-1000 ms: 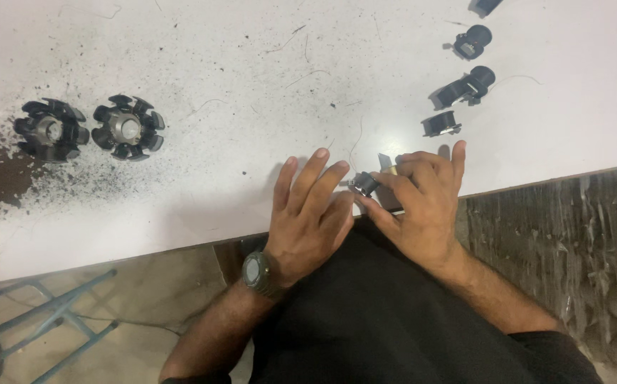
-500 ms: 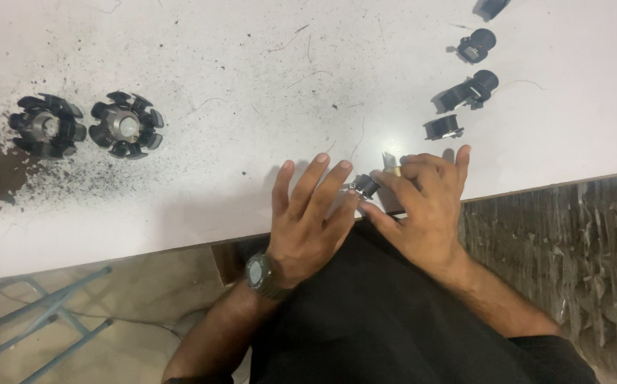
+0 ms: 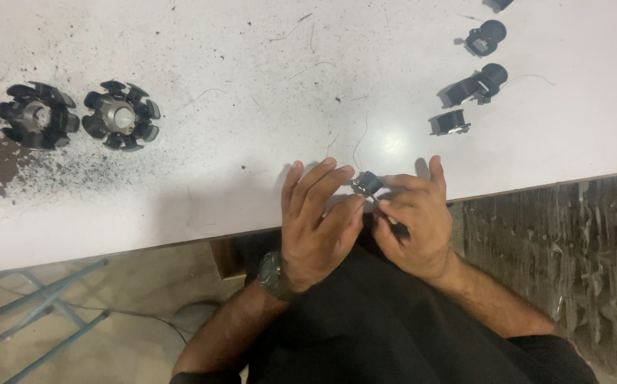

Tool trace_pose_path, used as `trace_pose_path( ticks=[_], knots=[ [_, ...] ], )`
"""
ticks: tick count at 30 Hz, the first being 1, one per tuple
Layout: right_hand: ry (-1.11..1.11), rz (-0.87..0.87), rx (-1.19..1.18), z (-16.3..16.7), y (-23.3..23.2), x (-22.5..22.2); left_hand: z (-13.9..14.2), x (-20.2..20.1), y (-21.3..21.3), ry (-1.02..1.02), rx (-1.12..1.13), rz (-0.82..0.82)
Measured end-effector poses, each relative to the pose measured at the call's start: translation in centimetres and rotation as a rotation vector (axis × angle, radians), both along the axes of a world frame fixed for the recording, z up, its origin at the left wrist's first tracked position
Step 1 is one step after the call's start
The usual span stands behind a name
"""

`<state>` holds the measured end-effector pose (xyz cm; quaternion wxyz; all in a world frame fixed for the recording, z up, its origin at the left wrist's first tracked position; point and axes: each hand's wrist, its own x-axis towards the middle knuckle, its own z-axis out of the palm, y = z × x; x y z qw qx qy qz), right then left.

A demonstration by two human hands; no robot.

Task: The person sits at a white workbench assembling small black mechanical hub components. They hold a hub in one hand and use a small screwdriver-like tool to pry and seat parts, then set finished hubs aside, sort small black pieces into groups, and place some pieces into a plastic tray.

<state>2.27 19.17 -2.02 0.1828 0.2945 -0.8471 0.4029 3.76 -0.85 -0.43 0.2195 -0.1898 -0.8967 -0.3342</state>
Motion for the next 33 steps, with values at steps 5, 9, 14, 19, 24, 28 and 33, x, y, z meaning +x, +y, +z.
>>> trace_pose_path(
  ticks=[5, 9, 14, 19, 24, 28, 33],
  knots=[
    [-0.006, 0.009, 0.013, 0.5, -0.3, -0.3, 0.0, -0.2, -0.2, 0.118, -0.122, -0.012],
    [0.000, 0.009, -0.002, 0.5, -0.3, -0.2, 0.0, -0.3, -0.1, 0.171, -0.095, -0.025],
    [-0.003, 0.010, -0.005, -0.2, -0.2, 0.0, 0.0, -0.5, 0.2, 0.101, -0.075, 0.018],
    [0.028, 0.020, 0.006, -1.2, 0.2, 0.2, 0.3, -0.5, 0.2, -0.038, -0.071, 0.066],
    [0.080, 0.125, 0.041, -1.3, 0.3, 0.4, 0.7, -0.5, 0.0, -0.125, -0.031, 0.044],
    [0.072, 0.091, 0.032, -0.5, 0.0, 0.3, 0.9, -0.7, -0.3, -0.181, 0.011, -0.008],
    [0.052, 0.050, 0.056, 0.9, -0.5, 0.0, 1.5, -0.9, -0.7, -0.243, 0.045, -0.050]
  ],
)
